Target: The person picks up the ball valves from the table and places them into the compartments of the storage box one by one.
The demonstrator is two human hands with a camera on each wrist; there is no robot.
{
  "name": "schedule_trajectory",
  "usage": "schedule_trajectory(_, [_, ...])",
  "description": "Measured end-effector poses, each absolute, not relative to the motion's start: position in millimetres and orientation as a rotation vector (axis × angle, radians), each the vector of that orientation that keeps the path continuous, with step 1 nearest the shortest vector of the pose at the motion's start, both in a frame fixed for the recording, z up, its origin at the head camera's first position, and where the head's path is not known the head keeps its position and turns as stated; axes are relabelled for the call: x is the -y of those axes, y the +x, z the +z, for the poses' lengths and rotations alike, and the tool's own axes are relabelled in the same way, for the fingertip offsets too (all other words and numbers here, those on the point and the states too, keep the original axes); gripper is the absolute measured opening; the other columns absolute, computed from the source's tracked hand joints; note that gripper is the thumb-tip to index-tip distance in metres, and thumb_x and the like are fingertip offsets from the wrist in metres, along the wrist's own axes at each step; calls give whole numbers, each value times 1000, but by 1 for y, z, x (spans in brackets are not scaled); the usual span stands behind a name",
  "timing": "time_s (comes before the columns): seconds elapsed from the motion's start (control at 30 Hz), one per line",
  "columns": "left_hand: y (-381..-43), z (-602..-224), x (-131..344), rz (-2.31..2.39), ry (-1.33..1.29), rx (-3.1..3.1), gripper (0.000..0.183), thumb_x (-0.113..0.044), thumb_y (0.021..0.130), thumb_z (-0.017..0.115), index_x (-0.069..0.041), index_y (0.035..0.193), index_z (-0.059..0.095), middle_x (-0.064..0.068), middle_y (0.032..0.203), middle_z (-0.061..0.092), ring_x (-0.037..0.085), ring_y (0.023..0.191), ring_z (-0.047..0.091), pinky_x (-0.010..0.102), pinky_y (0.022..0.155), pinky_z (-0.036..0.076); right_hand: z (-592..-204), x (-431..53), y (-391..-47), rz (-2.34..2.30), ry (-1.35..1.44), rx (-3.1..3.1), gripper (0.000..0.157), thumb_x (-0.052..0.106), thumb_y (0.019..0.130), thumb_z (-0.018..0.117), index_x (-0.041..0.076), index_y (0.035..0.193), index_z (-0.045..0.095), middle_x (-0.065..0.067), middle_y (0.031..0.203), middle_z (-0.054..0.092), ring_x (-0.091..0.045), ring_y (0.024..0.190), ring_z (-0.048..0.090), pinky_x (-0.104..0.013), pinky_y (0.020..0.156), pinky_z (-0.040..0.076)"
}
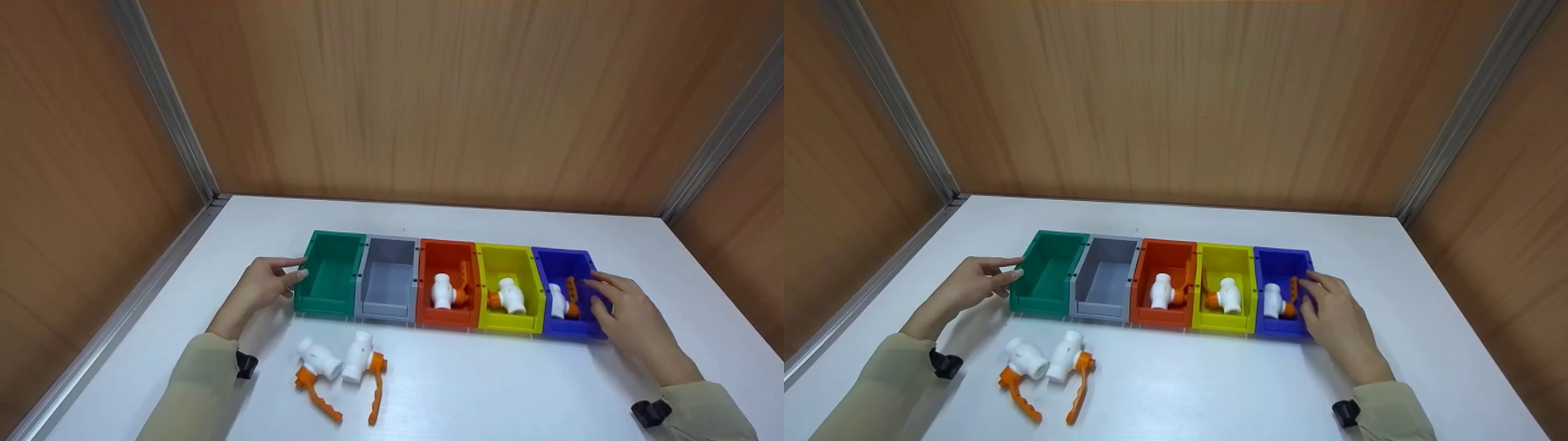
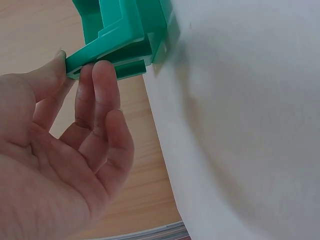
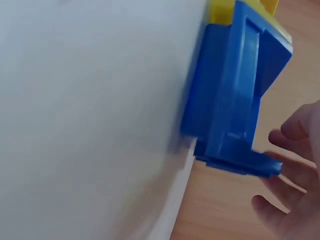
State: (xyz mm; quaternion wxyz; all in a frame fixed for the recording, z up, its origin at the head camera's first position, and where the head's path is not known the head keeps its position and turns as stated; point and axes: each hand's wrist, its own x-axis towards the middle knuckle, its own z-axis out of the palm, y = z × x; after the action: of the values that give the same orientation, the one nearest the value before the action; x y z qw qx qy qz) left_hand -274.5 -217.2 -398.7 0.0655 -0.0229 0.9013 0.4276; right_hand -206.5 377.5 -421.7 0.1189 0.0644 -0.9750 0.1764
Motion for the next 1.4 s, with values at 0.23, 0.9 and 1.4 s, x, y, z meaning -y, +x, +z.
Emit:
schedule_trajectory(0.23, [-271,-399,217,1205,-38,-2806,45,-34,97,66,-18,139,61,11,94,61,27,84,63,31,65,46,-428,-389,-202,650,226,2844,49,8,98,58,-6,143,48,-20,153,39,-50,131,43,-58,95,43])
schedule_trajectory(0.9, [-214,-377,181,909,259,-3031,21,-29,90,75,-15,105,76,-2,79,62,18,73,55,30,60,48,-418,-395,-202,785,121,2930,50,14,99,63,0,145,48,-36,138,46,-55,122,48,-62,95,43])
schedule_trajectory(1.4, [-191,-400,149,649,958,-2699,31,-33,82,84,-29,111,76,-6,120,60,20,112,54,37,86,55,-414,-397,-203,839,95,2964,50,16,99,64,2,144,49,-36,137,48,-51,122,51,-55,91,50])
